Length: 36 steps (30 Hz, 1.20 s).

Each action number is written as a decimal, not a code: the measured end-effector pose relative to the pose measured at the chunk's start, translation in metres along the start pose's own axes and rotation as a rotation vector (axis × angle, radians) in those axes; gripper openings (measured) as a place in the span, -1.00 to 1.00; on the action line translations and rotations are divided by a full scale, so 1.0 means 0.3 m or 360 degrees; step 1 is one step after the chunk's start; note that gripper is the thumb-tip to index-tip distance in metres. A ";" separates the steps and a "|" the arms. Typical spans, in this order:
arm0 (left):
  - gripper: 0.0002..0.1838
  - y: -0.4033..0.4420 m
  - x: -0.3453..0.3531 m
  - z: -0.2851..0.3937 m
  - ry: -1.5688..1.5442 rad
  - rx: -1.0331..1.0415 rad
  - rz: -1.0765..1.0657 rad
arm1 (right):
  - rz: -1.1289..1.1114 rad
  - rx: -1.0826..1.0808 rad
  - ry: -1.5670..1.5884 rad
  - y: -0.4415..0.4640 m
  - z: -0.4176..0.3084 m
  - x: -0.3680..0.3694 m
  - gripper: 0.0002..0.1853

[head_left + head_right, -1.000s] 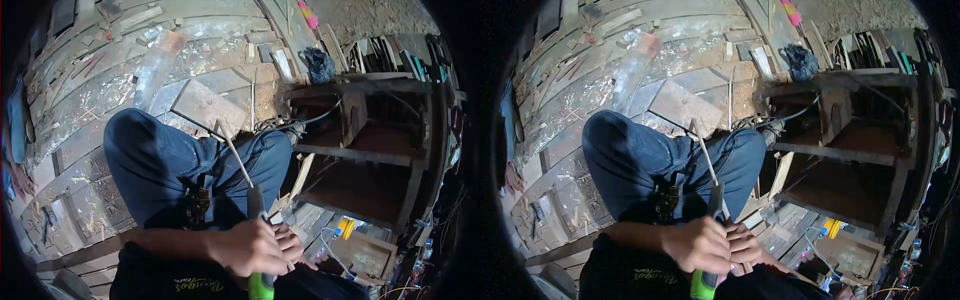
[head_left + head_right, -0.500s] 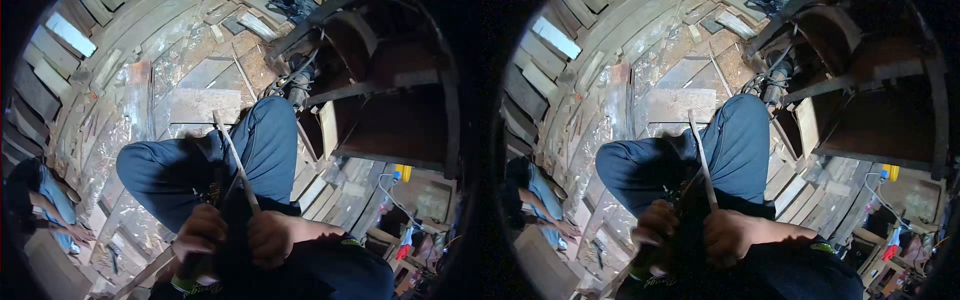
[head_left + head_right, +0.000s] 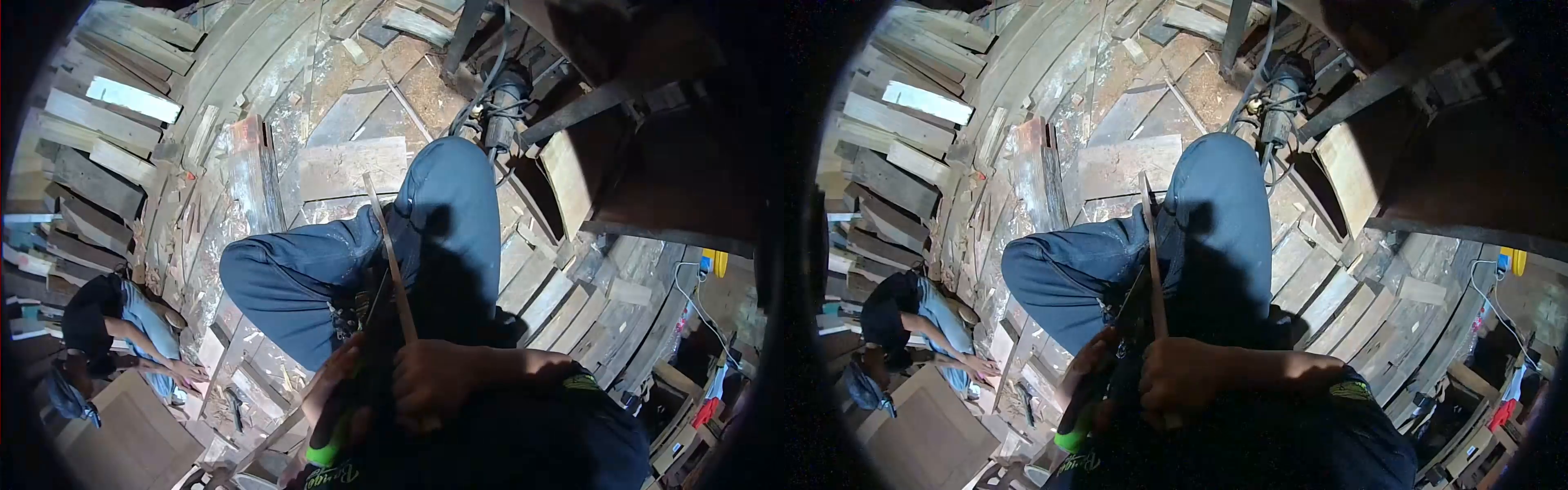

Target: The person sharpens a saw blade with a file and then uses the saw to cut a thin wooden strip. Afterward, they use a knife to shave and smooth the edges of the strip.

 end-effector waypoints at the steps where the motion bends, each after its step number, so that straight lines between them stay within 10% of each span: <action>1: -0.32 0.024 0.014 0.026 -0.0018 -0.0190 0.0059 | -0.0026 0.0018 0.0002 -0.011 -0.001 0.000 -0.71; 7: -0.41 0.033 0.077 0.028 -0.0539 -0.0894 -0.0168 | -0.0159 0.0046 -0.0021 -0.036 0.003 0.004 -0.89; 11: -0.41 0.009 0.065 0.001 -0.0228 -0.0593 -0.0205 | -0.0015 -0.0069 0.0073 -0.057 0.016 0.015 -0.81; 18: -0.17 0.082 0.076 0.082 0.0040 -0.0319 0.0766 | -0.0152 -0.0034 0.0014 -0.064 0.027 0.031 -0.82; 24: -0.34 0.079 0.071 0.105 0.0261 -0.0423 0.0105 | -0.0144 -0.0051 -0.0017 -0.082 0.035 0.047 -0.80; 36: -0.29 0.088 0.052 0.172 0.0242 -0.0657 0.0017 | -0.0018 -0.0100 0.0074 -0.084 0.021 0.022 -0.83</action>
Point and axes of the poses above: each hand's wrist, its own y-axis towards the middle knuckle, its own x-axis out of the palm, z = x × y, the point moved 1 cm from there along y, towards the middle knuckle, and after that the axes turned 5 degrees about y, right-handed, at the moved point
